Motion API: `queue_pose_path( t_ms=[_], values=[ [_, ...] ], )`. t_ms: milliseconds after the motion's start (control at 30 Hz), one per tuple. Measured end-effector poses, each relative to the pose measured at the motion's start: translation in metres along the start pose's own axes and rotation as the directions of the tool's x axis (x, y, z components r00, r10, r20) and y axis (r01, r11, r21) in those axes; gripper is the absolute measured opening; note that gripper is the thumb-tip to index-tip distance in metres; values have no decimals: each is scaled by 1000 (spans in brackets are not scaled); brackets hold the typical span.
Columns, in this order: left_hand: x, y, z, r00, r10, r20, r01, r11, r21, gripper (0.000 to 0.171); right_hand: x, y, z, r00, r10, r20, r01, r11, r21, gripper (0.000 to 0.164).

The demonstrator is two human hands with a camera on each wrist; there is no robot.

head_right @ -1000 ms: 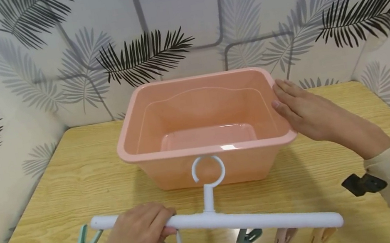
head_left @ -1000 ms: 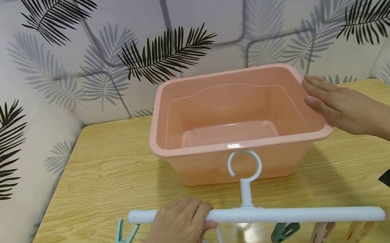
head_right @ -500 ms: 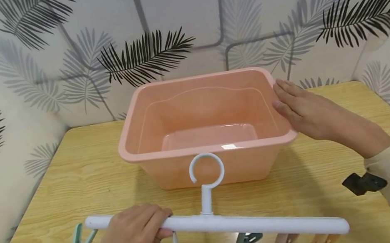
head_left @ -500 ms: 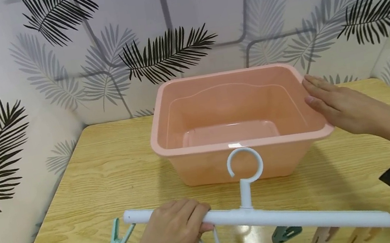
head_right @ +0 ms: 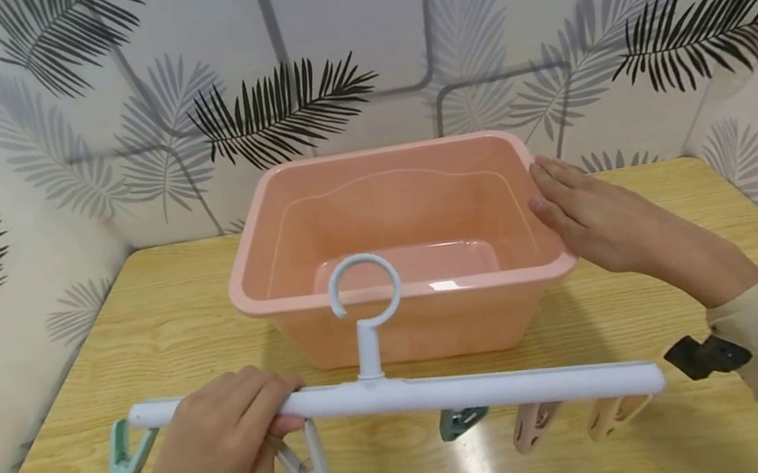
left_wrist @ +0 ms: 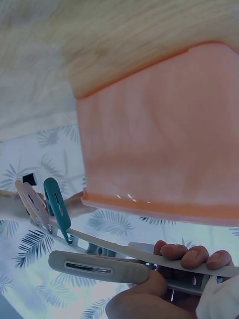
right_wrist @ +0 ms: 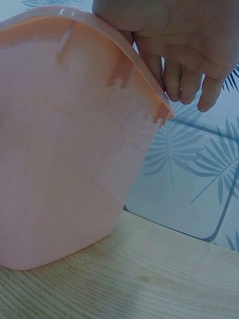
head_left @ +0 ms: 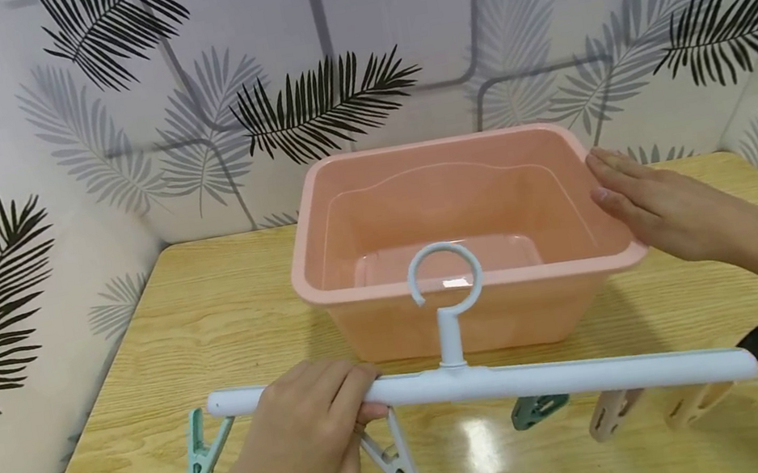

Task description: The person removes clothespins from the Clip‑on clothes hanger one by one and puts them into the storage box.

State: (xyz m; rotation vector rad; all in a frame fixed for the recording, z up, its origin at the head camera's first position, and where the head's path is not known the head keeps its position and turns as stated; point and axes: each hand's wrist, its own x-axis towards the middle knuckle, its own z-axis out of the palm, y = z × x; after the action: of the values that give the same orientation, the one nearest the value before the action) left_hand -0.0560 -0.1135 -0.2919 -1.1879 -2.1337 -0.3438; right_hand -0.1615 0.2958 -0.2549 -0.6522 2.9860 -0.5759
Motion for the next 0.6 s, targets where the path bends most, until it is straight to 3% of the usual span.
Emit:
queue_pose_path(
  t_ms=[333,600],
  values=[
    [10,-12,-10,998,-41,-50,43,998,36,42,0,1,1,1000,-9,-7,9,1000,4,59],
    [27,-24,-17,991,-63,-114,67,997,32,43,-1,2,1,1000,-5,-8,5,1000,10,59]
  ],
)
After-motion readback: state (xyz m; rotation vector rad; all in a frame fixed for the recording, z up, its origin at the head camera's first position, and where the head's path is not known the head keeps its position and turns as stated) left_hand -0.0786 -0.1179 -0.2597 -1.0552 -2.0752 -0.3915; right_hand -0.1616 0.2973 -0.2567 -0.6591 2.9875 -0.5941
